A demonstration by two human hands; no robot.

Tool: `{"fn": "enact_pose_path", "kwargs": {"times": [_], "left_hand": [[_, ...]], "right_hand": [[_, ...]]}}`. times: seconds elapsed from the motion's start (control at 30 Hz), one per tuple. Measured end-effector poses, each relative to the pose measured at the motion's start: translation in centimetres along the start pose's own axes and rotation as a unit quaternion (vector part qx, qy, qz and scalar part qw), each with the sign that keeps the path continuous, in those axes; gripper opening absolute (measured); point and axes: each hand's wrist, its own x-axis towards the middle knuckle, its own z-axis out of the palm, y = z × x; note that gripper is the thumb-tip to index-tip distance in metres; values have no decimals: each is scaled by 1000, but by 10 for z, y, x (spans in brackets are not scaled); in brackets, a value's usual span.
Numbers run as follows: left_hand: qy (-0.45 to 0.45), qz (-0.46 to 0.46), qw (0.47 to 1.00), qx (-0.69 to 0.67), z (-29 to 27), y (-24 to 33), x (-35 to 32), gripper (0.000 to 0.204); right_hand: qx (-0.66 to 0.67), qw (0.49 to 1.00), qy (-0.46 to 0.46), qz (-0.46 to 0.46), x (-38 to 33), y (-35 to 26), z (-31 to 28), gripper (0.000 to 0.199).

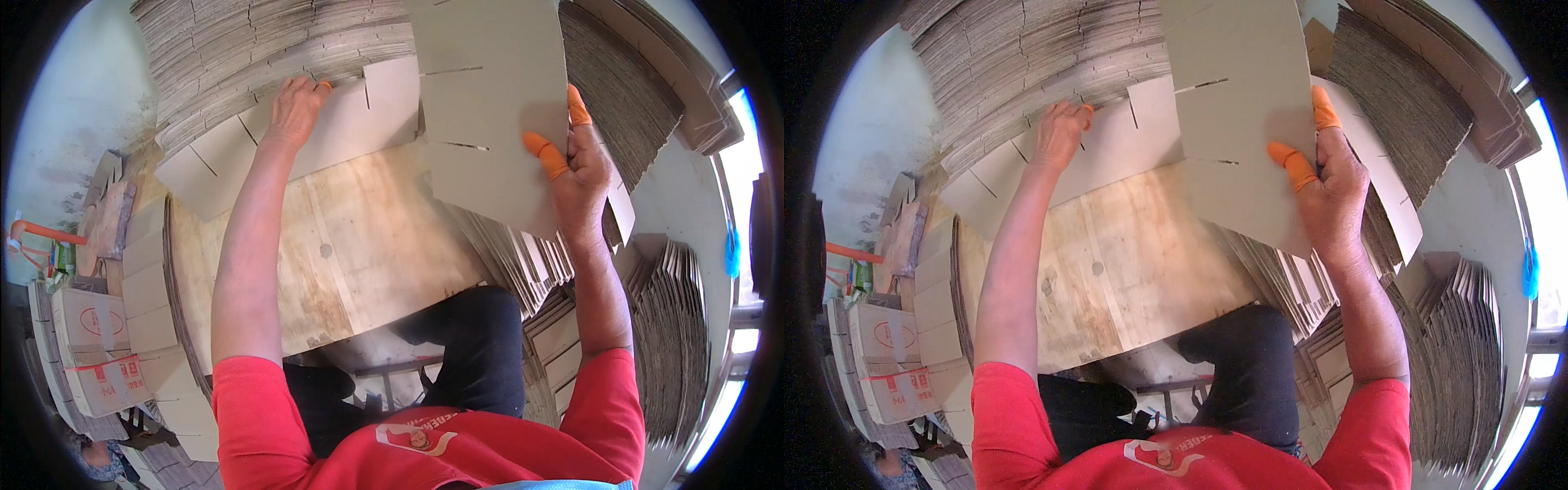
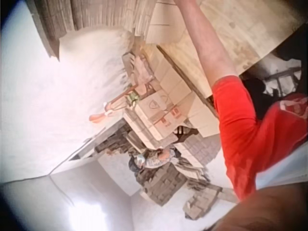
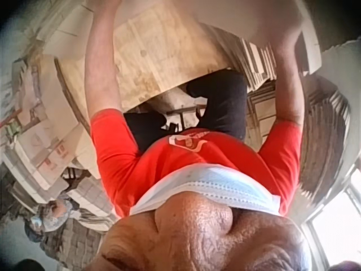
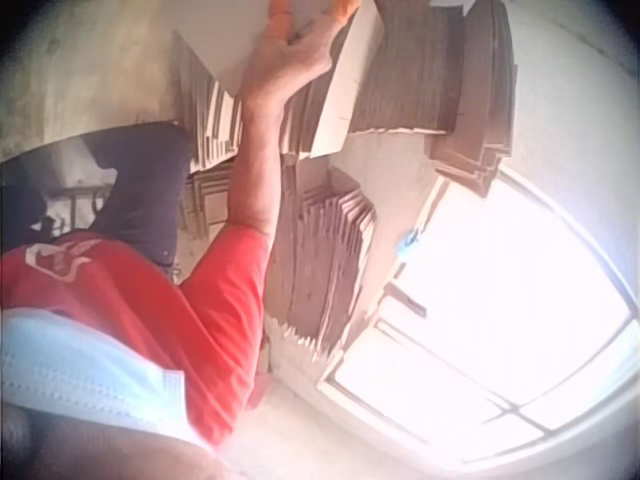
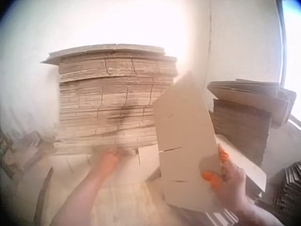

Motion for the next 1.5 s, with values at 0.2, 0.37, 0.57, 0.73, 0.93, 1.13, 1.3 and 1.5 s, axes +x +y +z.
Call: {"fn": "enact_pose_path", "kwargs": {"times": [0.2,0.37,0.57,0.73,0.93,1.13,1.3,1.5], "left_hand": [[-111,-54,987,-98,-22,29,-9,22],[-231,-43,965,-119,-29,33,-13,18],[-190,34,978,-75,-47,72,-44,13],[-215,37,973,-75,-71,95,-46,14],[-182,30,979,-81,-81,98,-55,16],[-158,31,978,-136,-99,119,-62,9],[-133,61,977,-154,-119,139,-66,10],[-133,61,979,-139,-115,138,-83,6]], "right_hand": [[27,999,-19,25,-5,0,7,65],[28,999,-41,-6,-6,-12,17,52],[-10,998,-59,-28,-7,-31,20,52],[-20,996,-69,-50,-10,-37,20,57],[-27,995,-60,-73,-12,-46,16,56],[-57,993,-93,-41,-19,-45,25,68],[-57,982,-170,-57,-30,-42,36,83],[-96,974,-207,-12,-41,-32,42,95]]}}
